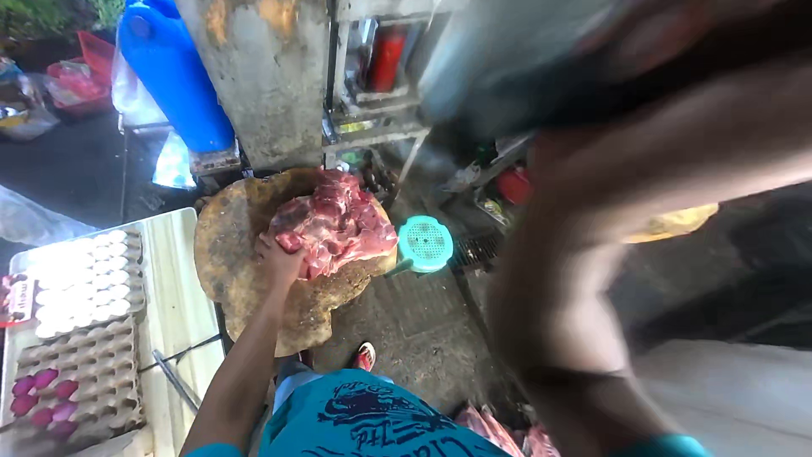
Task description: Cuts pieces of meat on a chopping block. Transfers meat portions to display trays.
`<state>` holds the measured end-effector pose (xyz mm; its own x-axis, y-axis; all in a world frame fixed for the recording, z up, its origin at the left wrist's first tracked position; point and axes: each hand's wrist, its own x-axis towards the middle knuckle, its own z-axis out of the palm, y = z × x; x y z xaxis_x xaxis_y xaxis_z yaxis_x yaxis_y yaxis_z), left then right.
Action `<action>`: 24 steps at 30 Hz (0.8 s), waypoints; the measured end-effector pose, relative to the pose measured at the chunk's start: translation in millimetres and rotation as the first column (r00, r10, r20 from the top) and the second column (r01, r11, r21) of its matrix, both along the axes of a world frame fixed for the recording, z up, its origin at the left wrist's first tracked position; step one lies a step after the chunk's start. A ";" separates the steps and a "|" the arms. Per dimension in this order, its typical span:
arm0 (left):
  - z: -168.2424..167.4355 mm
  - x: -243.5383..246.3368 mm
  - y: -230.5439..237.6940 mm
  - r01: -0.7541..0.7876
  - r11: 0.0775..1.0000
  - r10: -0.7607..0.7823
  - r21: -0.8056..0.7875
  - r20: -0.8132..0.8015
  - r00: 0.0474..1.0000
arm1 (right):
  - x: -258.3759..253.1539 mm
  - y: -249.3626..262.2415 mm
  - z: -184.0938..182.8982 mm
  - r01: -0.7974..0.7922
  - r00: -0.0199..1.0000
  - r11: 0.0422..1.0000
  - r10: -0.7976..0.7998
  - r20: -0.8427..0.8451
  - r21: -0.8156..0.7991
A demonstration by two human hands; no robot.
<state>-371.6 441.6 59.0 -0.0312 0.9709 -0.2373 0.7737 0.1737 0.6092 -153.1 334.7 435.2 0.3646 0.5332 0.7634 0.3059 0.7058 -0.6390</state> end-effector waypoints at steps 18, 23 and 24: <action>-29.3 48.8 -45.1 -0.284 0.917 0.253 0.281 0.143 0.957 | -17.5 -53.9 -383.3 0.234 0.961 -0.336 0.225 0.164 -0.912; -23.1 26.2 21.4 -0.235 0.959 0.229 0.161 0.054 0.972 | -12.7 -79.0 -386.6 0.221 0.966 -0.361 0.207 0.152 -0.906; -19.4 16.7 37.3 -0.229 0.969 0.225 0.088 0.052 0.973 | -11.5 -89.0 -382.2 0.206 0.970 -0.375 0.201 0.138 -0.904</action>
